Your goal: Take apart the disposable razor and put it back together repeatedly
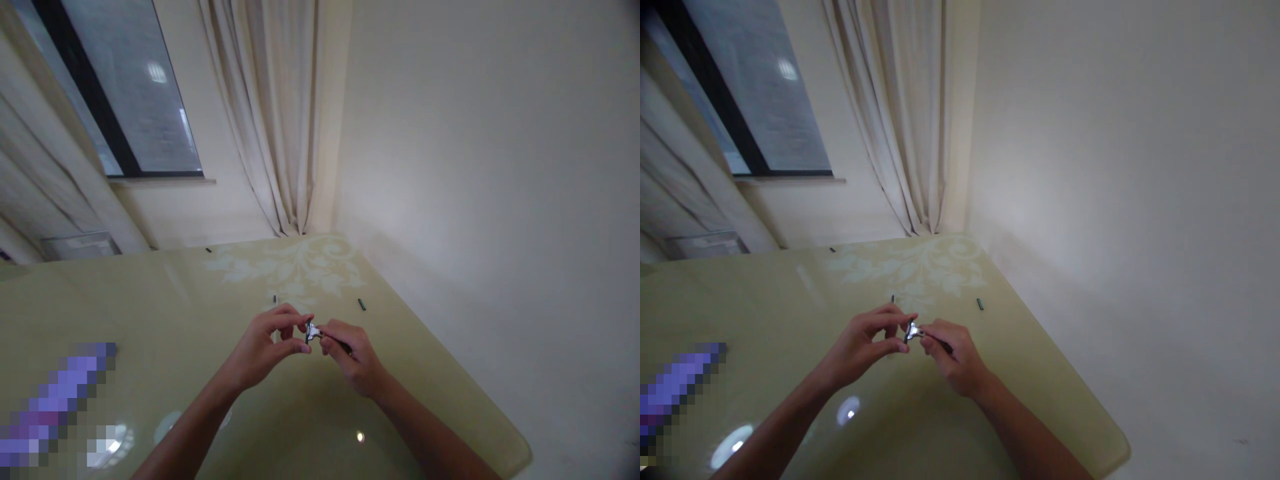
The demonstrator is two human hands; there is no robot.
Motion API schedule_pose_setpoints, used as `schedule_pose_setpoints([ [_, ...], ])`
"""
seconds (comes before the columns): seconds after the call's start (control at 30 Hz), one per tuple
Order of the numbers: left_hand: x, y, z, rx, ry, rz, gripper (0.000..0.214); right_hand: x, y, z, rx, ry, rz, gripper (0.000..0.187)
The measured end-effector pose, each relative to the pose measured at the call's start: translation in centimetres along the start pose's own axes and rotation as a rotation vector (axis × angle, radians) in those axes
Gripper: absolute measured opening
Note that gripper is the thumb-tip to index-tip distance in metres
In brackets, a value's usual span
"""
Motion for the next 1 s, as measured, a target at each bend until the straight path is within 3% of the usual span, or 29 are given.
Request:
schedule_pose_setpoints([
  [0.37,-0.1,-0.2,0.4,0.005,0.086,0.018,0.04,-0.2,-0.5,-0.3,0.024,-0.023,-0.029,0.029],
  [0.73,0.1,-0.9,0.8,0.064,0.09,-0.036,0.035,-0.1,-0.6,-0.3,0.068,-0.031,-0.024,0.03],
  [1.0,0.1,-1.1,0.0,0.075,0.053,-0.038,0.033,0.1,-0.7,-0.1,0.082,-0.021,-0.035,0.03],
])
Point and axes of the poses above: each hand's wrist, its own x-axis towards the middle knuckle, its own z-axis out of the back of the hand, y = z × x, the point moved 8 cm from there along x, towards the middle knuckle, and after that the axes turned 15 degrees about -z, right-handed, at the moved point
